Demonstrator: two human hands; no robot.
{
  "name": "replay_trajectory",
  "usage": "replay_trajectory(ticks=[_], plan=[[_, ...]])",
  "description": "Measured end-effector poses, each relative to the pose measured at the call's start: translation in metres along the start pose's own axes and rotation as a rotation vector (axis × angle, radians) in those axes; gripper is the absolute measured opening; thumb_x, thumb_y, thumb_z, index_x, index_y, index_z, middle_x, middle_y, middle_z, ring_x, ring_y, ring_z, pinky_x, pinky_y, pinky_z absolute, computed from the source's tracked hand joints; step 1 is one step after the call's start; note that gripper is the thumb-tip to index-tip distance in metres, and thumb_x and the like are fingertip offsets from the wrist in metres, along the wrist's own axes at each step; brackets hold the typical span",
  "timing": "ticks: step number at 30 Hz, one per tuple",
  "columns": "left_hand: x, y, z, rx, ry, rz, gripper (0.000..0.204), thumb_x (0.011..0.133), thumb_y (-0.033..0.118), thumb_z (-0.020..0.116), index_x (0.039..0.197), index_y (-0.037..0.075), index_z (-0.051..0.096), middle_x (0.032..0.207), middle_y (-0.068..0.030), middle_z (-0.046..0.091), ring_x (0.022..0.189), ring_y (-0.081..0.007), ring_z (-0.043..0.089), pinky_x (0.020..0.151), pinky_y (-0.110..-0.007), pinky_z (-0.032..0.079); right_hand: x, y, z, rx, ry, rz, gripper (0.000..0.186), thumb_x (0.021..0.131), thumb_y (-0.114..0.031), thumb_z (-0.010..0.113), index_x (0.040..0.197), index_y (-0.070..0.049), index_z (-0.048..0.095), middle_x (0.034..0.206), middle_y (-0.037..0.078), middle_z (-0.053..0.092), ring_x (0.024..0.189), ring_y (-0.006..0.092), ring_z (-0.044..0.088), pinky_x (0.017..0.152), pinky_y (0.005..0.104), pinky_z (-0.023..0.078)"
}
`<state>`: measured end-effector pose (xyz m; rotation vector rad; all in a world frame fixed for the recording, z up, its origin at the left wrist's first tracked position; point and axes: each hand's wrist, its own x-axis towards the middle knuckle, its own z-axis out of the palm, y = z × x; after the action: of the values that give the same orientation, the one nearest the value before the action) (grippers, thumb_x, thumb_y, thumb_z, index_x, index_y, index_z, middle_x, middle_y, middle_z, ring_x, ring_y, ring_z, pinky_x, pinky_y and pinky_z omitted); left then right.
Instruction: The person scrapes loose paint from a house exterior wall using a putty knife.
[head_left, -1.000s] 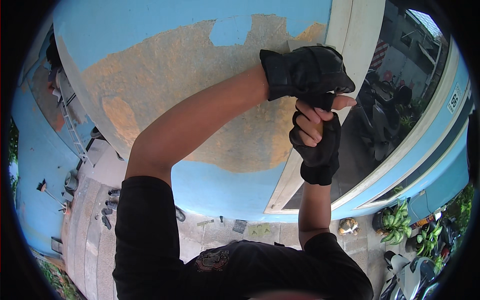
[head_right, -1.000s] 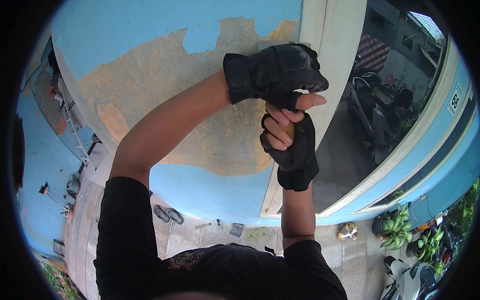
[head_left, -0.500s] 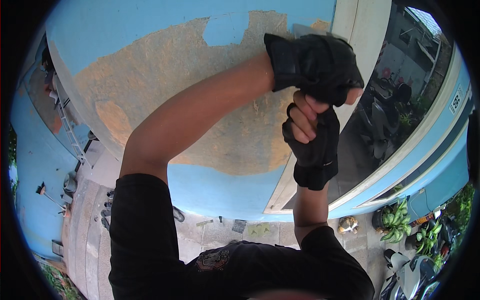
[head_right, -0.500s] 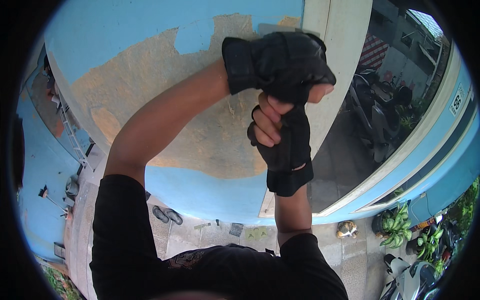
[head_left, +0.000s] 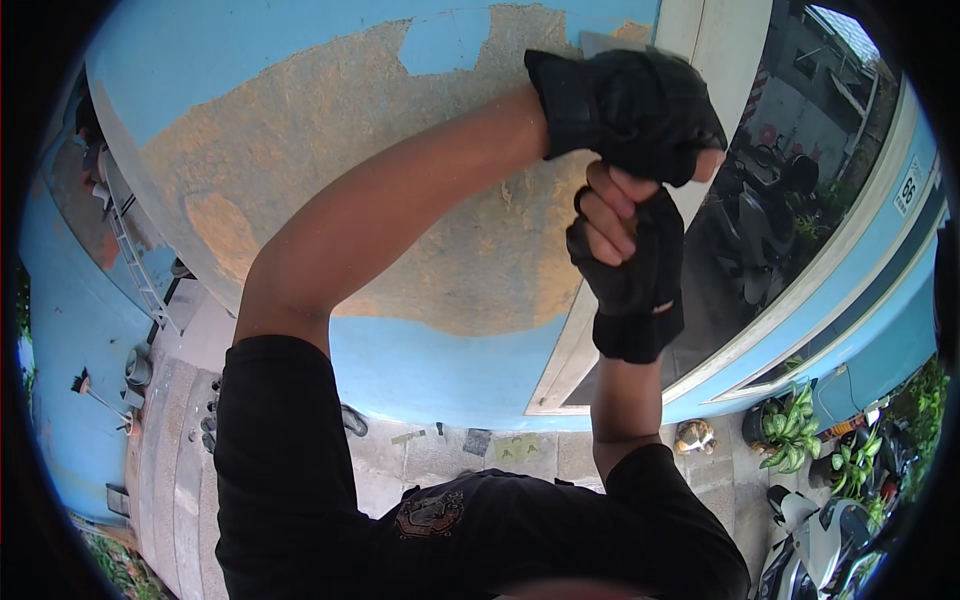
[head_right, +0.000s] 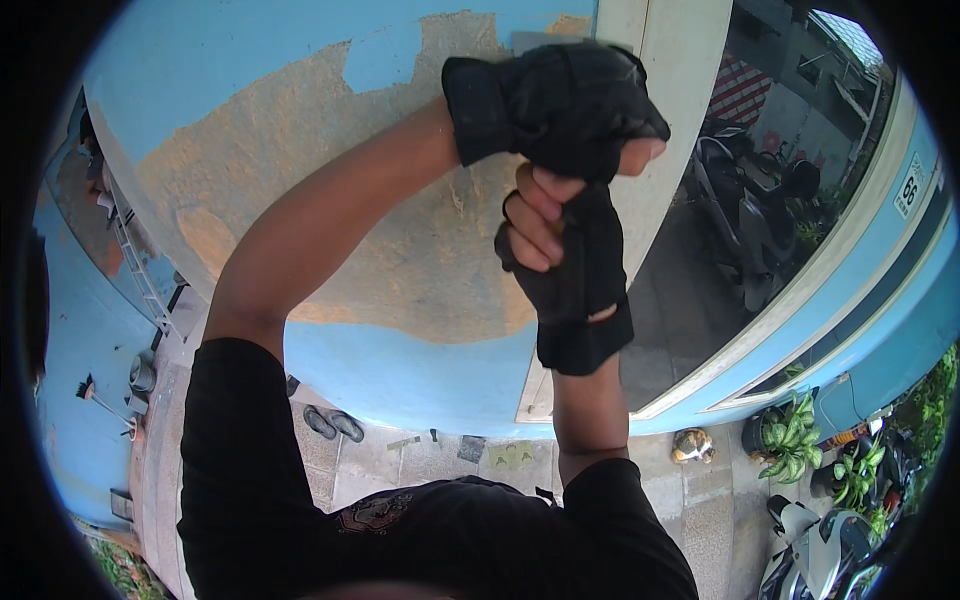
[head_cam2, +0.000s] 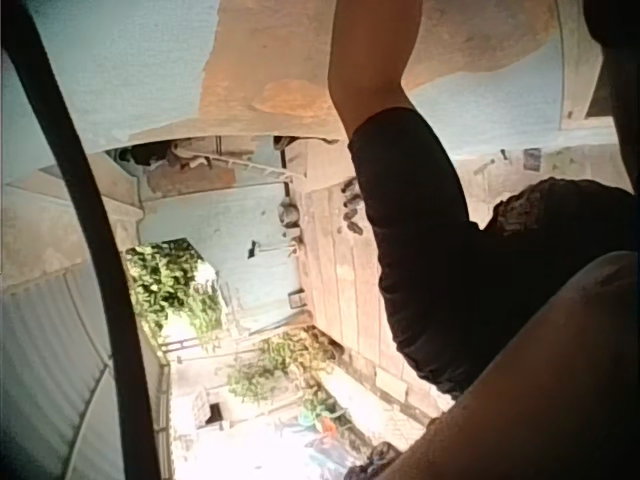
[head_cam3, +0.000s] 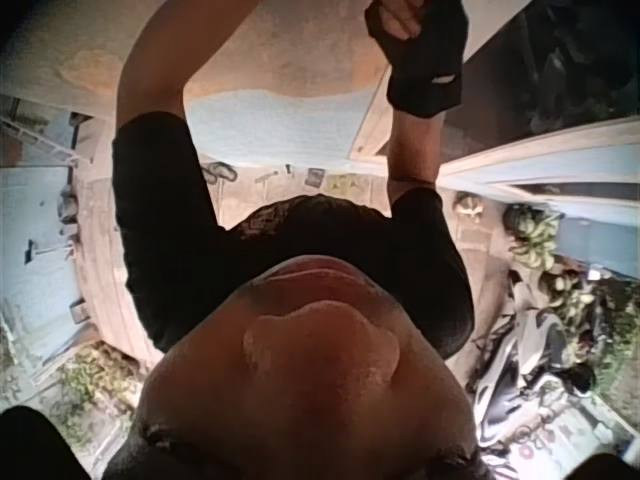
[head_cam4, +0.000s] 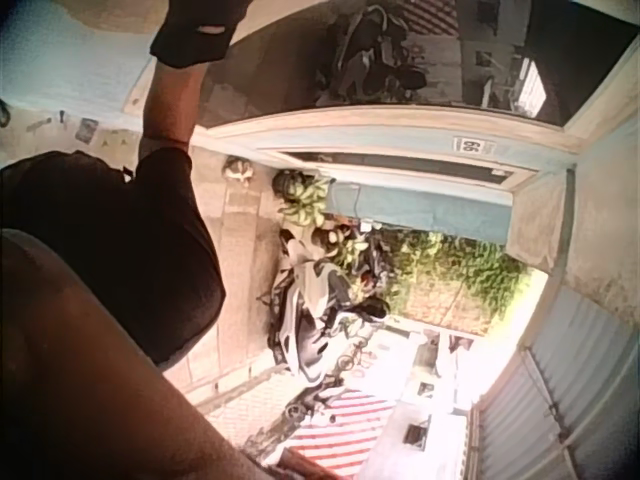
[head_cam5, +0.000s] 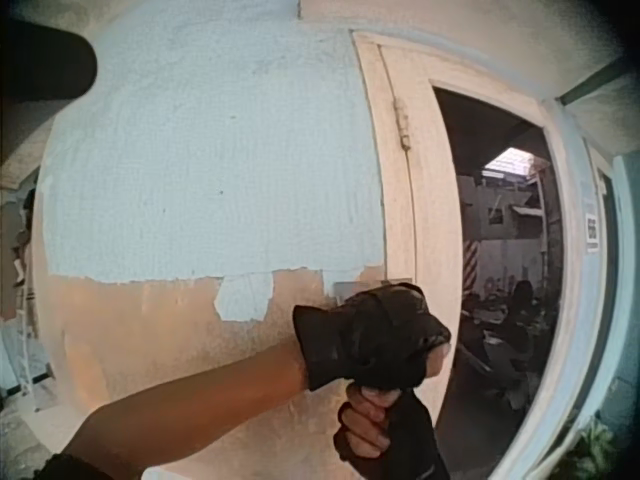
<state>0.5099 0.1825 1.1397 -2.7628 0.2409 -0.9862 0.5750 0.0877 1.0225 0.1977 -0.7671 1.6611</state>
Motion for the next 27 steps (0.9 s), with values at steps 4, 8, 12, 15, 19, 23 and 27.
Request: replay_trajectory(ticks=[4, 8, 12, 15, 19, 23, 27], plan=[[0.000, 0.001, 0.000, -0.121, -0.114, -0.008, 0.036, 0.091, 0.029, 0.057, 0.063, 0.007, 0.054, 0.056, -0.0136, 0.047, 0.051, -0.0295, 0.043, 0.057, -0.041, 0.043, 0.000, -0.001, 0.001, -0.089, -0.034, -0.002, 0.013, 0.101, -0.008, 0.050, 0.089, -0.009, 0.044, 0.070, -0.001, 0.040, 0.046, 0.0074, 0.036, 0.040, 0.0228, 0.033], [-0.004, 0.004, 0.001, -0.103, -0.134, -0.091, 0.035, 0.090, 0.028, 0.057, 0.064, 0.006, 0.053, 0.056, -0.0128, 0.047, 0.052, -0.0297, 0.043, 0.057, -0.041, 0.042, -0.005, -0.002, -0.002, 0.032, -0.059, 0.034, 0.011, 0.100, -0.008, 0.051, 0.091, -0.010, 0.045, 0.069, -0.001, 0.040, 0.046, 0.0069, 0.036, 0.038, 0.0225, 0.032], [-0.005, 0.006, 0.001, -0.113, -0.099, -0.040, 0.032, 0.087, 0.028, 0.058, 0.064, 0.006, 0.053, 0.057, -0.0125, 0.047, 0.053, -0.0301, 0.044, 0.057, -0.041, 0.042, -0.008, -0.003, -0.005, -0.034, -0.011, 0.040, 0.014, 0.100, -0.008, 0.052, 0.088, -0.010, 0.044, 0.069, -0.001, 0.040, 0.045, 0.0066, 0.036, 0.039, 0.0224, 0.032], [-0.005, 0.008, 0.000, -0.100, -0.117, -0.069, 0.030, 0.086, 0.028, 0.059, 0.064, 0.007, 0.054, 0.057, -0.0131, 0.048, 0.053, -0.0309, 0.045, 0.057, -0.041, 0.042, -0.007, -0.002, -0.004, -0.035, -0.016, 0.035, 0.016, 0.100, -0.008, 0.051, 0.087, -0.010, 0.043, 0.069, -0.001, 0.040, 0.046, 0.0069, 0.036, 0.039, 0.0227, 0.032], [-0.004, 0.007, -0.002, -0.041, -0.095, -0.011, 0.031, 0.087, 0.028, 0.058, 0.064, 0.007, 0.054, 0.058, -0.0142, 0.048, 0.053, -0.0321, 0.047, 0.056, -0.042, 0.042, -0.003, -0.002, 0.001, -0.052, 0.055, 0.045, 0.019, 0.103, -0.008, 0.047, 0.085, -0.010, 0.040, 0.071, -0.001, 0.039, 0.046, 0.0077, 0.036, 0.040, 0.0231, 0.033], [0.003, -0.002, -0.010, 0.009, 0.000, 0.075, 0.033, 0.088, 0.029, 0.057, 0.064, 0.007, 0.053, 0.057, -0.0144, 0.047, 0.052, -0.0326, 0.046, 0.057, -0.042, 0.042, 0.004, -0.004, 0.006, -0.054, 0.032, 0.013, 0.021, 0.104, -0.010, 0.047, 0.084, -0.010, 0.040, 0.071, -0.001, 0.040, 0.046, 0.0077, 0.036, 0.040, 0.0232, 0.032], [-0.003, -0.001, -0.010, -0.106, -0.055, -0.038, 0.033, 0.088, 0.027, 0.058, 0.063, 0.008, 0.050, 0.057, -0.0139, 0.045, 0.052, -0.0313, 0.044, 0.056, -0.042, 0.042, 0.003, -0.002, 0.008, -0.097, -0.003, 0.045, 0.018, 0.102, -0.008, 0.048, 0.085, -0.010, 0.042, 0.070, -0.001, 0.041, 0.045, 0.0072, 0.036, 0.039, 0.0230, 0.032]])
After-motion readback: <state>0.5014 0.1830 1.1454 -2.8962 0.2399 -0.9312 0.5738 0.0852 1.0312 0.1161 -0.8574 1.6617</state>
